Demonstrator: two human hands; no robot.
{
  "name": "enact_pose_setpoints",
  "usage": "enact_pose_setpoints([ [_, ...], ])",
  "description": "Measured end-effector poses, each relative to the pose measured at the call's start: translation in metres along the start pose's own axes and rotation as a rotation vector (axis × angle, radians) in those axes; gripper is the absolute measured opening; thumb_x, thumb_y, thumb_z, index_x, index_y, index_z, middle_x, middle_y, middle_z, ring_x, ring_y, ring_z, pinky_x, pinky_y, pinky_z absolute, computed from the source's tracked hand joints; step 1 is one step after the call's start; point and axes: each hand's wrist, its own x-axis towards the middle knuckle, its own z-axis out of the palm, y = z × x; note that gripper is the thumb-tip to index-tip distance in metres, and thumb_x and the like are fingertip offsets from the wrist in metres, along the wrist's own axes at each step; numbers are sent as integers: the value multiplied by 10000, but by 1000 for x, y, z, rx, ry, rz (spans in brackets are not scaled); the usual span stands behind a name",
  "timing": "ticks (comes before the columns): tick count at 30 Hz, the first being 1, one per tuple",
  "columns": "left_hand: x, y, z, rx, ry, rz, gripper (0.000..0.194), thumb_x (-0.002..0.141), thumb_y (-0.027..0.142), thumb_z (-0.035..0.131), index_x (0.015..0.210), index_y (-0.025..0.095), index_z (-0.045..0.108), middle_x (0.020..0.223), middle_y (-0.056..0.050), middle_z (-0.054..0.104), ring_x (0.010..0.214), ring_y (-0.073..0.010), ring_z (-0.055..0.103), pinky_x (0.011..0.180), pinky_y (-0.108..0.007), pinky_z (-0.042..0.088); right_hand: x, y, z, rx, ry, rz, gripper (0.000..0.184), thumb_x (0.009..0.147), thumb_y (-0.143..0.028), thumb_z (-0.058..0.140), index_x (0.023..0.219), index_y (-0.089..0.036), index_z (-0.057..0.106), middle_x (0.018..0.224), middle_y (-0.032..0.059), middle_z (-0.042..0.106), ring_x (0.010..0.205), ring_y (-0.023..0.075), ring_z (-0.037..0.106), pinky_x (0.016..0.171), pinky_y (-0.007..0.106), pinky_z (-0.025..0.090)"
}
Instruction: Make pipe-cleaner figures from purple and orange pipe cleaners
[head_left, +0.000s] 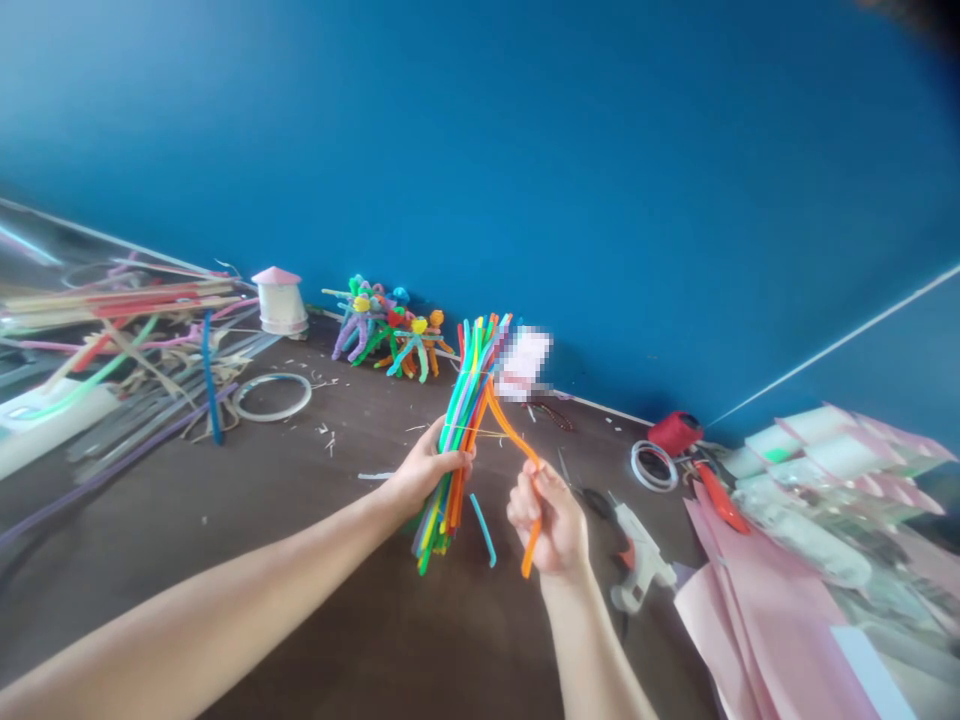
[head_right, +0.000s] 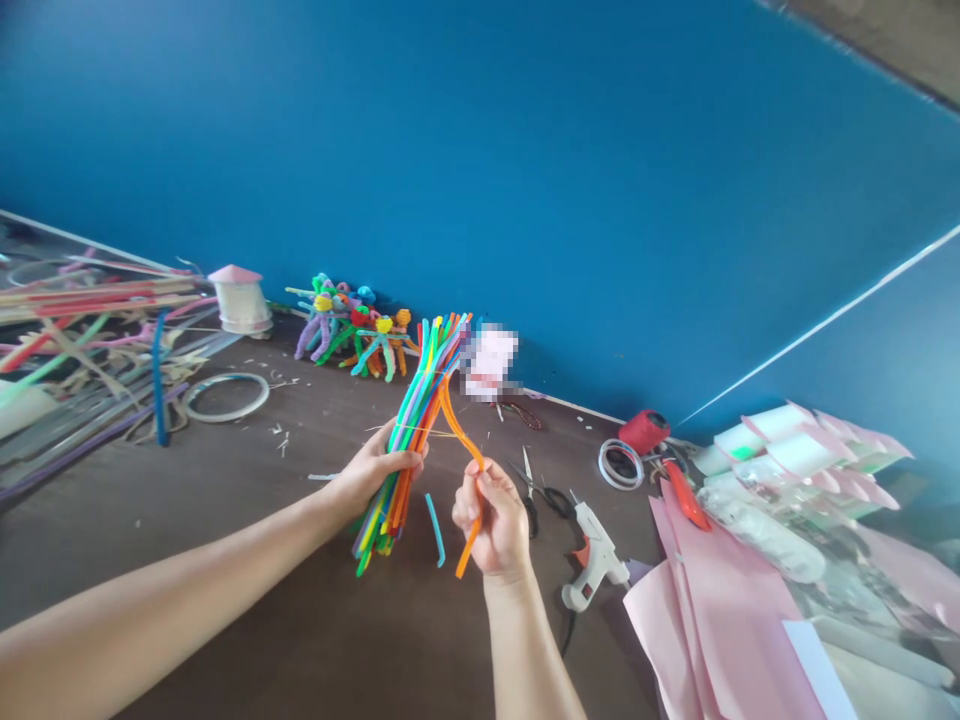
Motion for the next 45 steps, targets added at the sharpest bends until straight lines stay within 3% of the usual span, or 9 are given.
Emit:
enact_pose_setpoints([
  [4,-2,0,1,-13,14,18,268,633,210,615,861,178,478,626,41,516,512,-88,501,484,-203,386,-1,2,-1,-82,-179,177,103,728,-251,509,745,-165,562,300,-113,300,270,41,175,326,170,190],
  [10,4,2,-5,-97,181,11,308,670,379,617,876,186,495,651,30,539,507,-96,513,467,-210,396,-10,2,1,-214,-473,331,331,714,-222,524,1029,-130,564,325,-111,388,257,25,238,320,144,178],
  [16,9,2,-9,-229,205,21,290,685,367,610,884,183,507,687,15,559,548,-103,541,485,-205,416,-22,-6,-12,-224,-642,417,315,656,-326,636,876,-102,658,349,-53,482,259,46,374,305,155,258],
  [22,9,9,-9,-289,286,-46,295,681,400,599,852,180,502,658,10,581,491,-104,542,454,-209,428,-16,7,-21,-56,-1035,375,366,586,-473,681,660,-118,634,378,24,577,282,102,506,344,181,395],
  [26,13,24,-13,-326,313,-41,325,694,419,573,856,141,528,669,-10,585,477,-92,533,442,-202,430,-14,1,-27,68,-1017,93,280,667,-426,618,547,-175,585,369,9,577,312,104,540,424,196,446],
  [32,19,60,-24,-282,210,171,253,723,361,522,856,146,528,664,1,571,496,-88,530,455,-197,432,-14,-17,-30,255,-670,-255,74,724,-290,583,665,-300,627,339,-93,443,248,57,392,387,193,418],
  [35,17,78,-31,-59,152,305,263,709,290,539,942,172,510,700,1,590,541,-113,562,493,-225,454,-10,-19,-29,253,-544,-230,88,733,-260,576,708,-329,624,380,-93,378,302,61,358,422,214,437],
  [40,19,111,-47,735,-257,260,479,608,227,644,1069,171,526,818,-40,643,674,-183,604,597,-272,465,-7,-16,-28,263,-469,-206,94,718,-245,590,726,-331,628,468,-68,349,402,74,380,499,238,437],
  [45,33,121,-47,1502,-282,428,461,638,273,595,1095,225,566,1027,-33,635,892,-214,585,780,-283,413,-7,-13,-26,238,-514,-221,85,715,-259,590,660,-315,623,475,-59,379,444,91,429,606,310,440],
])
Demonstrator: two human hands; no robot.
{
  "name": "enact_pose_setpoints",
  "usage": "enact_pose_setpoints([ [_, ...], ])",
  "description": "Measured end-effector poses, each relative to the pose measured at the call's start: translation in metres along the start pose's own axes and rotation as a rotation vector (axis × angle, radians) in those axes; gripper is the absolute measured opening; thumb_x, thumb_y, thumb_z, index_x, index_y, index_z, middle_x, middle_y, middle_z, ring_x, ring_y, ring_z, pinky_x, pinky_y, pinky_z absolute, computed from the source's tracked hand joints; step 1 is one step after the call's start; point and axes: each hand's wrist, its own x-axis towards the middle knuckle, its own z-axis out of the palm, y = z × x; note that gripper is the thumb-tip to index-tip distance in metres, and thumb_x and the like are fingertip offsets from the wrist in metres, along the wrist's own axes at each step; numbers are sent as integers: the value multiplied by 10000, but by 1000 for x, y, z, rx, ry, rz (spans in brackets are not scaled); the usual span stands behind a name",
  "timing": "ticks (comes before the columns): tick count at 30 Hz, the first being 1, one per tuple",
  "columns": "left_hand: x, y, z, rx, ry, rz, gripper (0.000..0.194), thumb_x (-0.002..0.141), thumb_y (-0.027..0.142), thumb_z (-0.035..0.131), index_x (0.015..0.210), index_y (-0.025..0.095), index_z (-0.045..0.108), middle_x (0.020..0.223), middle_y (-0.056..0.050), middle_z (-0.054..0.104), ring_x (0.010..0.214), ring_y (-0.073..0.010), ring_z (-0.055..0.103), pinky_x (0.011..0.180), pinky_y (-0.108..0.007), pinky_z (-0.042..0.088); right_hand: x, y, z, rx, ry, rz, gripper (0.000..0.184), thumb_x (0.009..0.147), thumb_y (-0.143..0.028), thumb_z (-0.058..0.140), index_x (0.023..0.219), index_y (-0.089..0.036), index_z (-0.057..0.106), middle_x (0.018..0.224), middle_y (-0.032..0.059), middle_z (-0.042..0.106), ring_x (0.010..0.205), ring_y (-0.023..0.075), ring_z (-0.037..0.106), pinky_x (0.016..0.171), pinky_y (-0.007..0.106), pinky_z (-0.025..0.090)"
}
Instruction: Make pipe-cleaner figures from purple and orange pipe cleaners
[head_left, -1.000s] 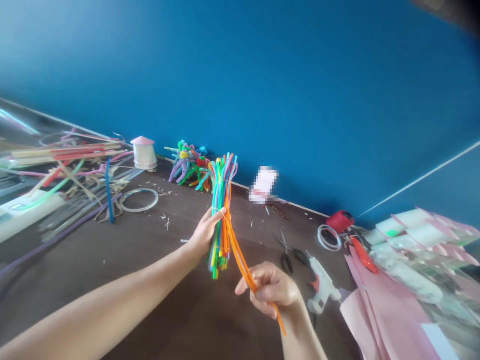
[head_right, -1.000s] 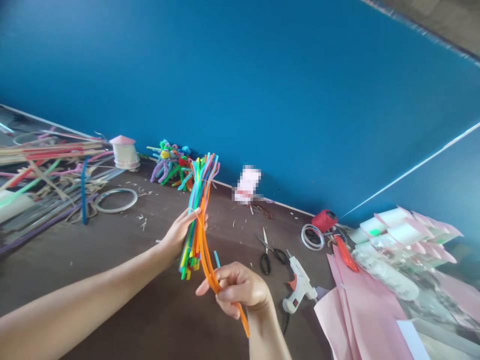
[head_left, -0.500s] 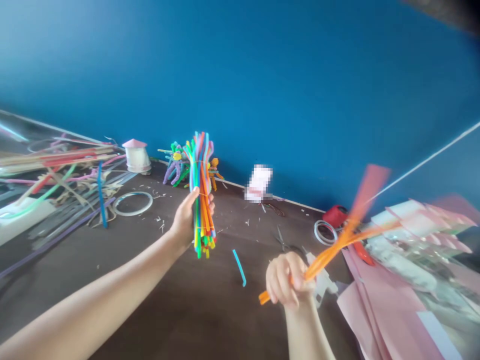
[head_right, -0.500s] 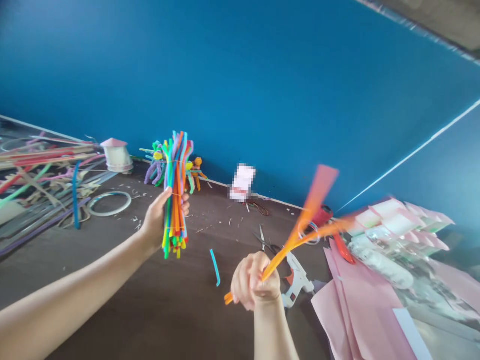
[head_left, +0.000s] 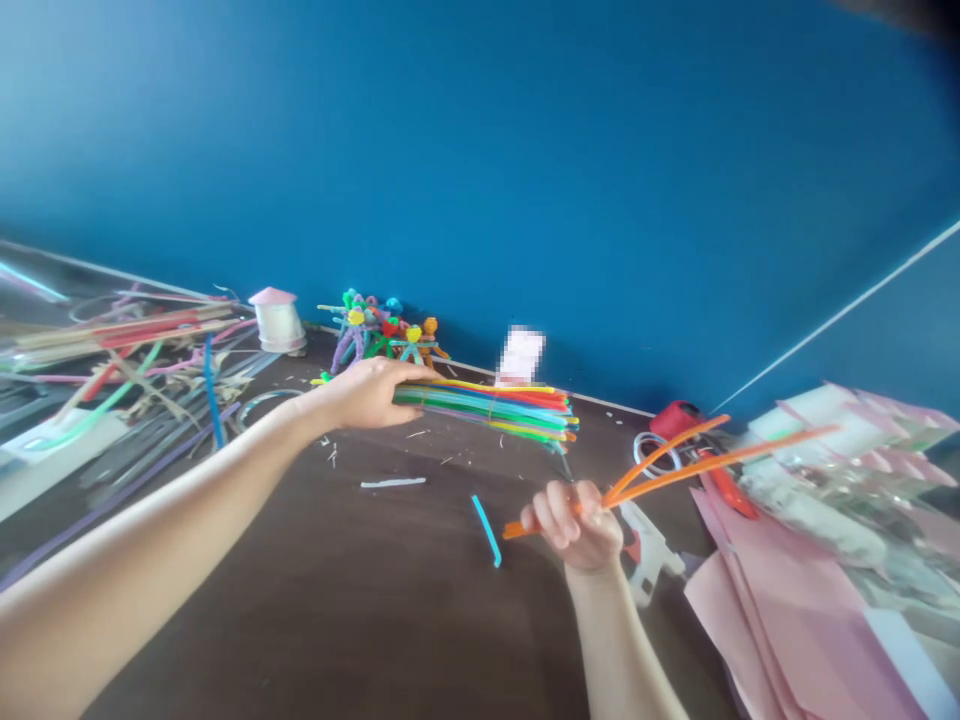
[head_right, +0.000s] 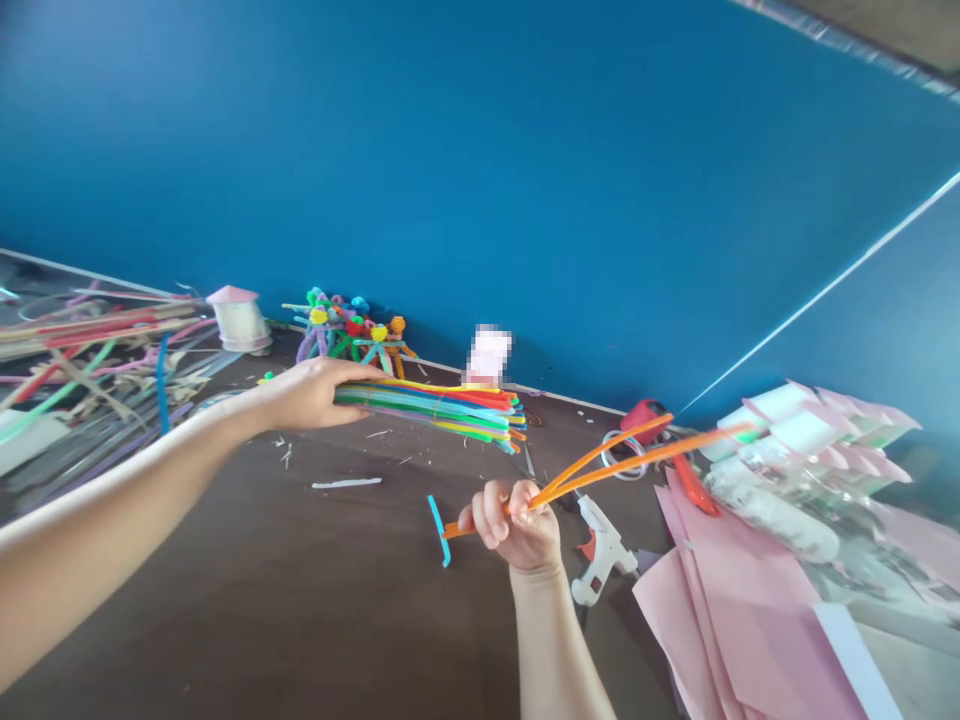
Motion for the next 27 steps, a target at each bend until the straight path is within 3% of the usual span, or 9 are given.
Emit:
enact_pose_setpoints([
  [4,7,-7,22,119,-115,34,484,684,277,533,1166,238,517,1056,-31,627,897,-195,589,752,-247,420,1,6,-1,-26,-13,63,75,713,-276,601,640,-286,616,501,-52,440,464,97,462,672,364,440],
  [8,4,-22,43,245,-314,13,544,615,137,537,1143,266,538,1066,-49,611,981,-229,544,826,-298,391,1,11,-3,-63,-9,116,43,712,-284,616,671,-273,622,510,-50,471,445,93,479,629,349,452],
  [10,1,-22,49,189,-267,-37,616,582,98,549,1186,209,500,1168,-101,543,1059,-258,491,878,-342,364,1,11,-2,-92,12,168,26,718,-289,617,716,-267,631,513,-52,489,403,77,463,565,313,452],
  [12,-2,-11,53,-32,-127,6,599,618,104,541,1209,166,469,1259,-125,461,1147,-254,412,946,-362,308,1,12,2,-135,39,253,83,732,-299,608,791,-248,638,518,-52,504,349,51,420,468,251,420],
  [14,-7,9,59,-390,-34,1,501,703,177,520,1201,152,464,1240,-123,476,1131,-235,427,910,-352,353,3,15,7,-210,69,368,157,747,-301,594,864,-204,636,513,-47,507,317,32,383,372,188,337],
  [16,-13,29,69,-840,-127,-58,484,761,270,500,1223,147,424,1160,-128,536,995,-217,526,747,-311,445,6,20,10,-298,109,484,198,759,-297,583,895,-160,626,505,-45,501,304,21,363,319,156,252],
  [18,-20,42,81,-1170,-163,-152,564,725,299,570,1241,155,392,1149,-136,531,848,-190,572,578,-242,443,8,27,11,-361,158,564,204,768,-297,571,892,-142,614,499,-55,485,294,8,335,303,144,217],
  [22,-31,41,100,-1504,-125,-305,404,698,260,626,1079,158,540,962,-83,600,575,-78,534,455,-180,371,9,38,11,-407,197,661,217,780,-310,546,904,-139,597,492,-81,447,280,-11,290,312,129,248],
  [27,-34,25,109,-1797,-70,-391,85,735,197,589,758,115,596,678,-30,584,495,-62,508,439,-161,385,11,42,11,-509,207,666,333,783,-420,500,918,-128,587,553,-27,533,368,74,499,367,186,390],
])
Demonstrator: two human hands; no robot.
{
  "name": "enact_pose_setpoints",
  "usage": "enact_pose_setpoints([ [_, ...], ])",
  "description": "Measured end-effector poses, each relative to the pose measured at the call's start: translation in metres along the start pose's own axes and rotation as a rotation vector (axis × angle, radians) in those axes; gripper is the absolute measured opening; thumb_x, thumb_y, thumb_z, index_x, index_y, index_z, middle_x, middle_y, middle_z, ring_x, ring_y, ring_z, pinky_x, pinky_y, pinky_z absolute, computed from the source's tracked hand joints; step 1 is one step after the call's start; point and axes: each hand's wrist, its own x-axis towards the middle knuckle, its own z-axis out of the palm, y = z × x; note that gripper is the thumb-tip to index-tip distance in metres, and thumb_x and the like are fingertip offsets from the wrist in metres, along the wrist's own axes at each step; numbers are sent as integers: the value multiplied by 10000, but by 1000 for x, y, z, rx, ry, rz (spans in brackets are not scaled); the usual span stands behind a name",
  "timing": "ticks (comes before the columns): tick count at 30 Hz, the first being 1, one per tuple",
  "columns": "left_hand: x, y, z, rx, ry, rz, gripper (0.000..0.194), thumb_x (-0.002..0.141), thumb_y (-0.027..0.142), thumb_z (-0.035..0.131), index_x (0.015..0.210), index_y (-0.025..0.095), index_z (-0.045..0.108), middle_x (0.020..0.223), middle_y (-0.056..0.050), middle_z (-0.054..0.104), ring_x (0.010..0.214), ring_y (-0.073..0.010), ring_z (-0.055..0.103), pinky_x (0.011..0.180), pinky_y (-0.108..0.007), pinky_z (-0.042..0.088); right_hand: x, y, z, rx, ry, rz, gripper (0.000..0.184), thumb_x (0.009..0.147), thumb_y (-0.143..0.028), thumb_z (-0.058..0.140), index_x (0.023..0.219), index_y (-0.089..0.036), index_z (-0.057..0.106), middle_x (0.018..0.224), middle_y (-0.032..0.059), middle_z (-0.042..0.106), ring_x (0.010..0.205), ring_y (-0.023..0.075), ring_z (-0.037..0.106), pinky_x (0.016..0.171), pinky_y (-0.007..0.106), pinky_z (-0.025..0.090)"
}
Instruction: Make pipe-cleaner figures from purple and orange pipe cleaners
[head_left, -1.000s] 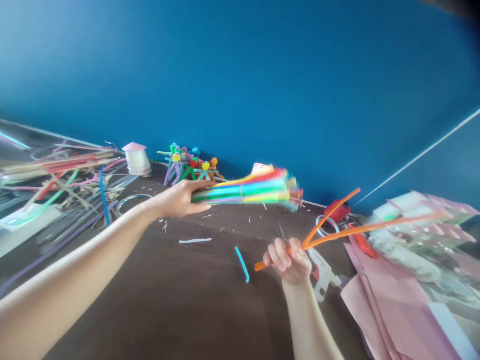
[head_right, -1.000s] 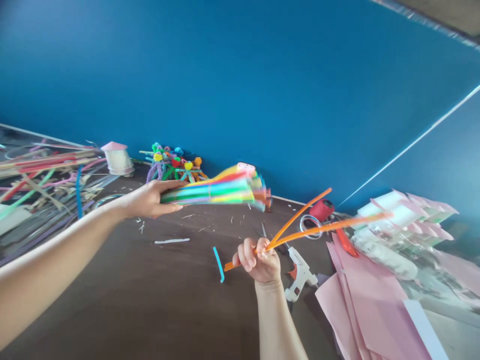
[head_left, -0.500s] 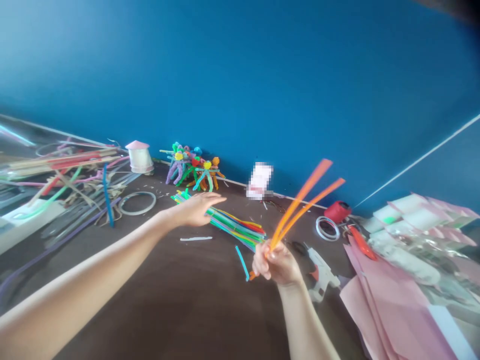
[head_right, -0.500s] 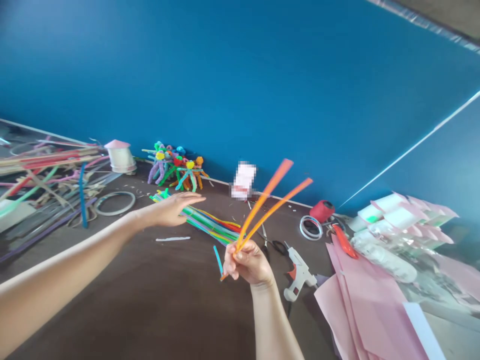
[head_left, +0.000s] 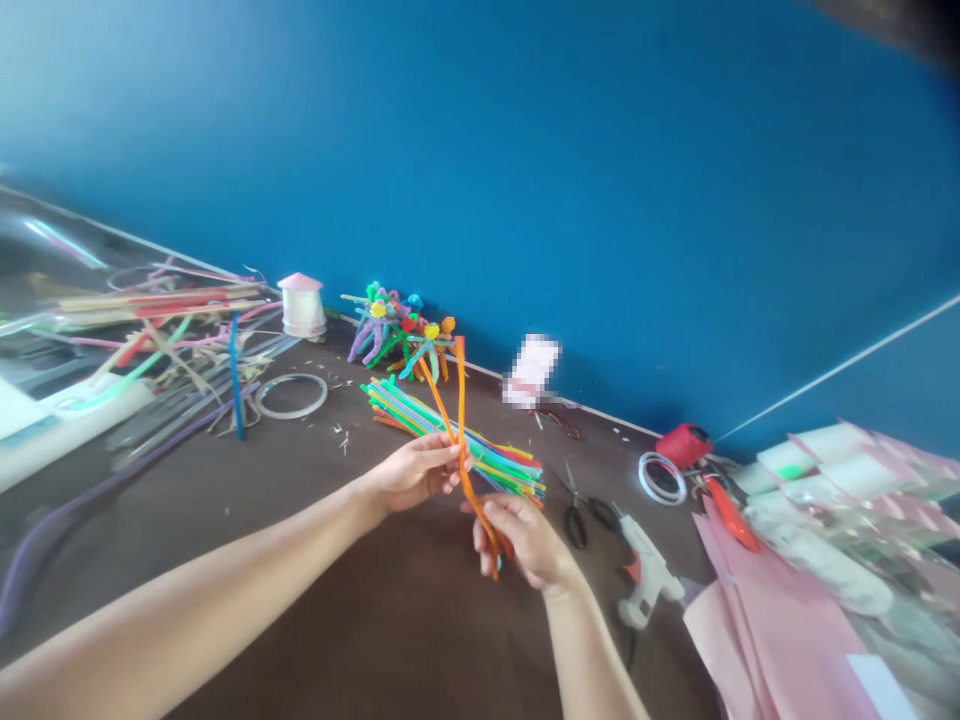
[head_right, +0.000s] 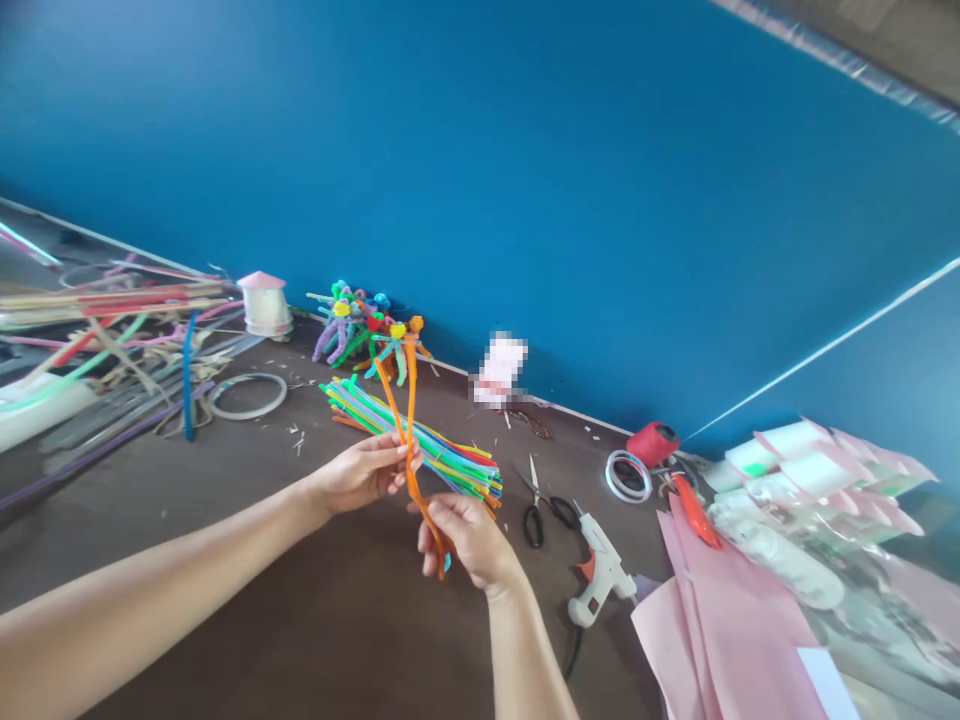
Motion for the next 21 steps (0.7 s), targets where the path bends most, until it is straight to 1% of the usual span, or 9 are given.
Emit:
enact_pose_setpoints([
  [2,1,-1,-4,-63,-2,10,66,725,145,587,785,118,597,675,-22,573,489,-60,504,447,-160,403,2,0,0,-89,193,-93,327,770,-427,512,899,-136,587,604,-3,566,446,106,553,442,228,451],
  [4,1,-3,-7,-91,-11,2,126,714,115,585,838,127,601,670,-10,555,480,-56,495,439,-158,407,5,0,-1,-220,403,-193,296,746,-388,551,921,-151,582,609,-8,566,460,113,556,471,238,465],
  [6,1,-6,-10,-93,-21,-21,163,706,104,581,864,141,601,671,-4,544,478,-58,496,433,-162,413,6,0,-3,-354,521,-250,306,742,-346,554,985,-160,564,599,-16,562,435,114,547,457,238,460],
  [10,3,-9,-17,-79,-120,-77,216,669,68,549,864,146,599,723,-22,558,500,-67,504,428,-168,422,7,0,-4,-490,584,-267,405,777,-285,486,1162,-161,469,650,2,592,399,109,541,430,238,456],
  [13,5,-8,-21,-98,-199,-85,325,607,44,529,908,147,595,782,-37,571,545,-82,517,422,-167,428,7,0,-4,-546,659,-246,532,788,-259,462,1293,-182,313,627,-11,596,357,105,514,402,235,445],
  [15,5,-6,-21,-114,-244,-93,369,578,49,532,929,146,591,823,-49,577,579,-96,528,420,-166,431,9,-2,-4,-604,682,-211,602,779,-252,478,1329,-198,237,588,-28,591,338,110,500,393,237,435],
  [16,5,-5,-21,-120,-262,-106,369,576,61,538,932,144,590,835,-56,579,590,-102,533,417,-166,432,11,-3,-4,-643,680,-186,620,769,-247,495,1329,-200,233,576,-32,591,336,114,500,392,238,428],
  [18,5,-4,-21,-132,-272,-132,309,612,115,552,917,137,591,825,-65,581,588,-110,538,410,-168,432,14,-7,-5,-744,662,-130,582,745,-232,525,1287,-198,313,568,-27,597,347,121,511,404,238,418],
  [21,6,-3,-19,-137,-236,-156,158,717,219,534,831,128,596,765,-66,577,552,-105,530,394,-170,431,22,-18,-10,-904,661,-44,349,732,-189,524,1079,-203,500,552,-18,601,353,119,523,421,228,406],
])
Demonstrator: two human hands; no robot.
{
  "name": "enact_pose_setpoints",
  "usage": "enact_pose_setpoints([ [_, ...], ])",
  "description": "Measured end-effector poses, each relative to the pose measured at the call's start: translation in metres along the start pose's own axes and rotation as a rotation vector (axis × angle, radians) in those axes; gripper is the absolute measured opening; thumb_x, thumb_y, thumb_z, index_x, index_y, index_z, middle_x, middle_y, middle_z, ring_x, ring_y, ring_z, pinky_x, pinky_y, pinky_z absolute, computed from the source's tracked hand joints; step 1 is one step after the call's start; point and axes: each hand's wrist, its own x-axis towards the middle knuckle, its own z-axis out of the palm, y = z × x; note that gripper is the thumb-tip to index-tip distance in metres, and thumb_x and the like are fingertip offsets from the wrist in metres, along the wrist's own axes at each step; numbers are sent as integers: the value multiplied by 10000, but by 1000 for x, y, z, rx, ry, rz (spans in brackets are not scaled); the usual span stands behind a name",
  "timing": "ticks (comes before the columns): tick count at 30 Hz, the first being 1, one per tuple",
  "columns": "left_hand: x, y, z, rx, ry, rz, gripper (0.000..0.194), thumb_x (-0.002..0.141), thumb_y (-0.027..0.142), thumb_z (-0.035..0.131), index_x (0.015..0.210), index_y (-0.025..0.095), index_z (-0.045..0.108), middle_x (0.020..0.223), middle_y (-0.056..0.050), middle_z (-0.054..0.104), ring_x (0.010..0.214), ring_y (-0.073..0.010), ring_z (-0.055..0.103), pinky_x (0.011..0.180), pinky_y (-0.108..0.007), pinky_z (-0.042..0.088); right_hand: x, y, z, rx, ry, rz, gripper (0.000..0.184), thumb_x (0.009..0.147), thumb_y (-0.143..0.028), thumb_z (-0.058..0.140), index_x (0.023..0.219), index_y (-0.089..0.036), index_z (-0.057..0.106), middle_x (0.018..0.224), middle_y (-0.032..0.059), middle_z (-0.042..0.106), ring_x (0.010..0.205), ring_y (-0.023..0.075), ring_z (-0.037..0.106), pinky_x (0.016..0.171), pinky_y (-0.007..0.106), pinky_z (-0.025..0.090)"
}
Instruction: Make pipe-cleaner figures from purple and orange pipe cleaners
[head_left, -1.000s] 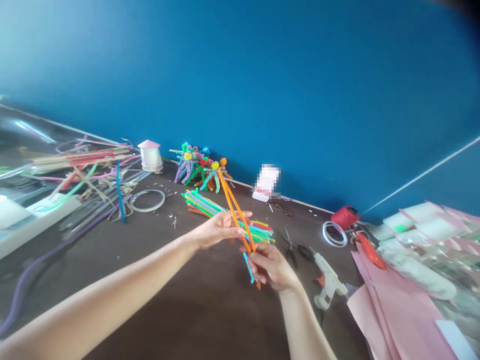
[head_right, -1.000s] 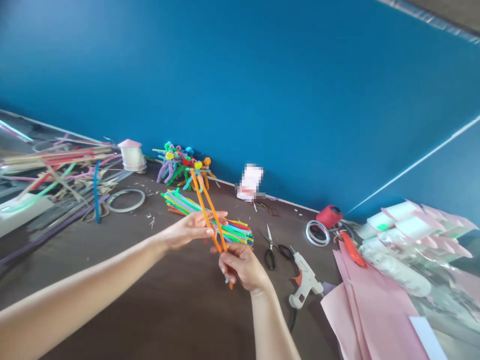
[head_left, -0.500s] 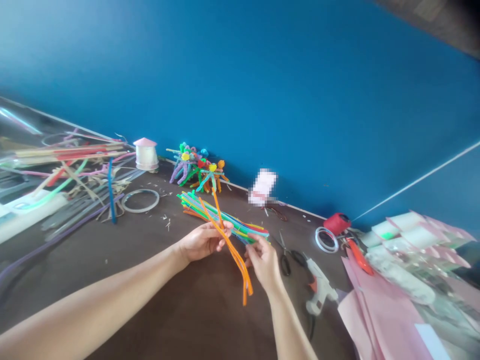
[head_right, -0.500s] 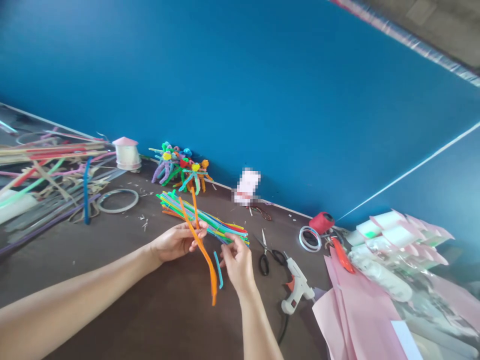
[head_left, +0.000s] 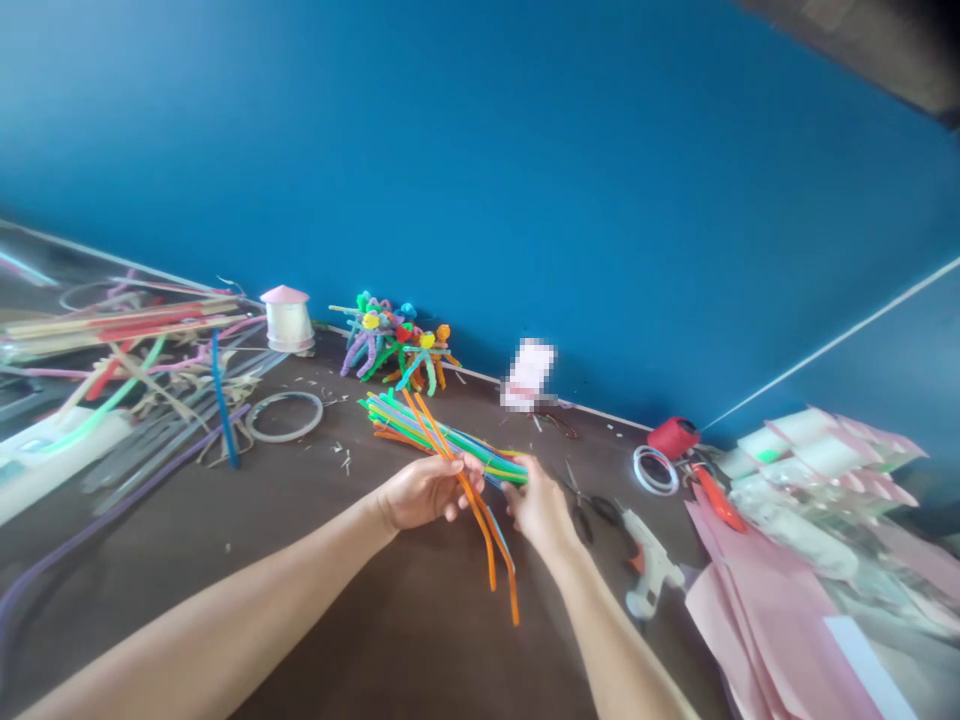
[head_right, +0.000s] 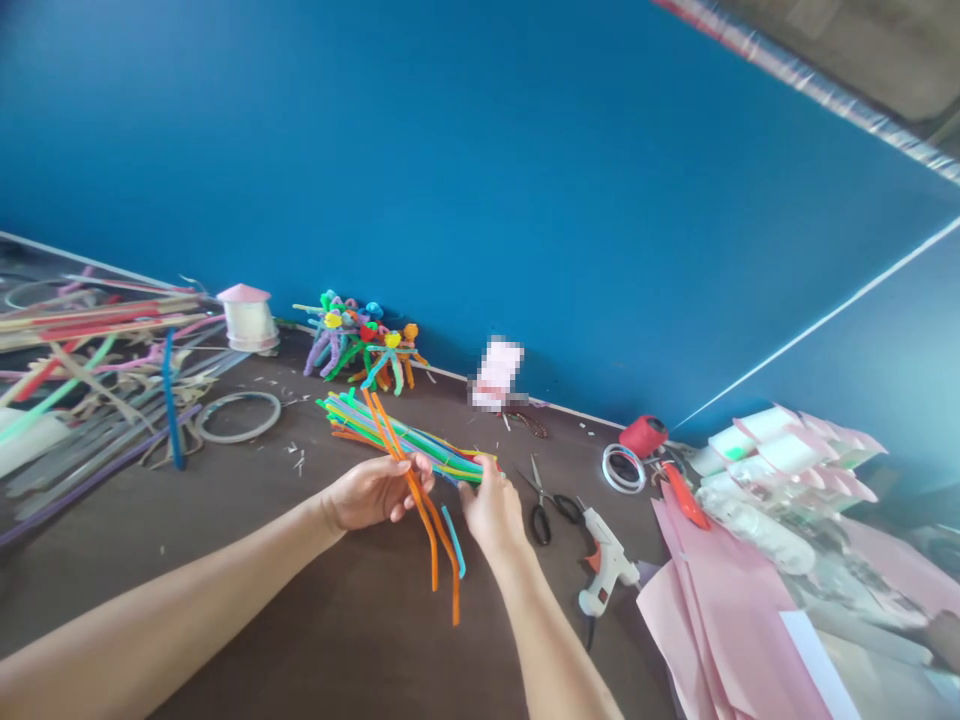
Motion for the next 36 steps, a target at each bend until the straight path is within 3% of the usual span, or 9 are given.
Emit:
enact_pose_setpoints([
  [4,2,-1,1,39,21,-3,102,751,194,541,809,122,584,754,-62,575,556,-94,529,434,-173,455,23,-7,-8,-56,58,20,175,744,-138,464,897,-201,520,513,-39,583,334,93,520,420,194,401],
  [12,1,-1,1,101,-34,-15,185,722,132,590,904,140,561,794,-65,596,599,-87,542,513,-176,462,67,-26,15,25,56,-6,159,759,-116,451,893,-179,508,532,-54,596,325,49,514,432,145,399],
  [16,2,0,2,102,-1,11,236,695,103,614,919,144,552,821,-67,607,622,-92,549,543,-187,458,78,-28,21,54,52,-6,178,743,-93,459,897,-167,509,527,-52,590,326,52,511,438,154,401],
  [21,5,-2,2,134,103,63,210,730,164,595,930,147,535,742,-60,617,531,-77,514,487,-181,414,77,-20,18,102,24,-27,224,734,-90,467,939,-173,504,537,-56,584,318,53,489,438,169,406],
  [25,6,-3,4,163,120,46,206,757,207,555,952,155,521,687,-37,589,483,-72,480,437,-181,386,79,-25,24,175,-42,-81,242,724,-137,515,958,-198,521,579,-54,594,345,56,493,428,170,412],
  [30,5,-2,8,217,138,14,221,771,261,518,971,169,495,647,-21,555,443,-71,436,397,-179,329,86,-32,26,289,-62,-45,354,752,-166,459,1104,-205,478,693,-13,614,355,53,490,373,170,393],
  [36,6,-3,9,254,152,-19,234,761,196,477,994,175,476,554,20,457,425,-57,347,386,-164,169,52,-26,10,541,37,0,305,764,-293,449,1028,-165,535,599,-32,541,344,45,385,341,170,311],
])
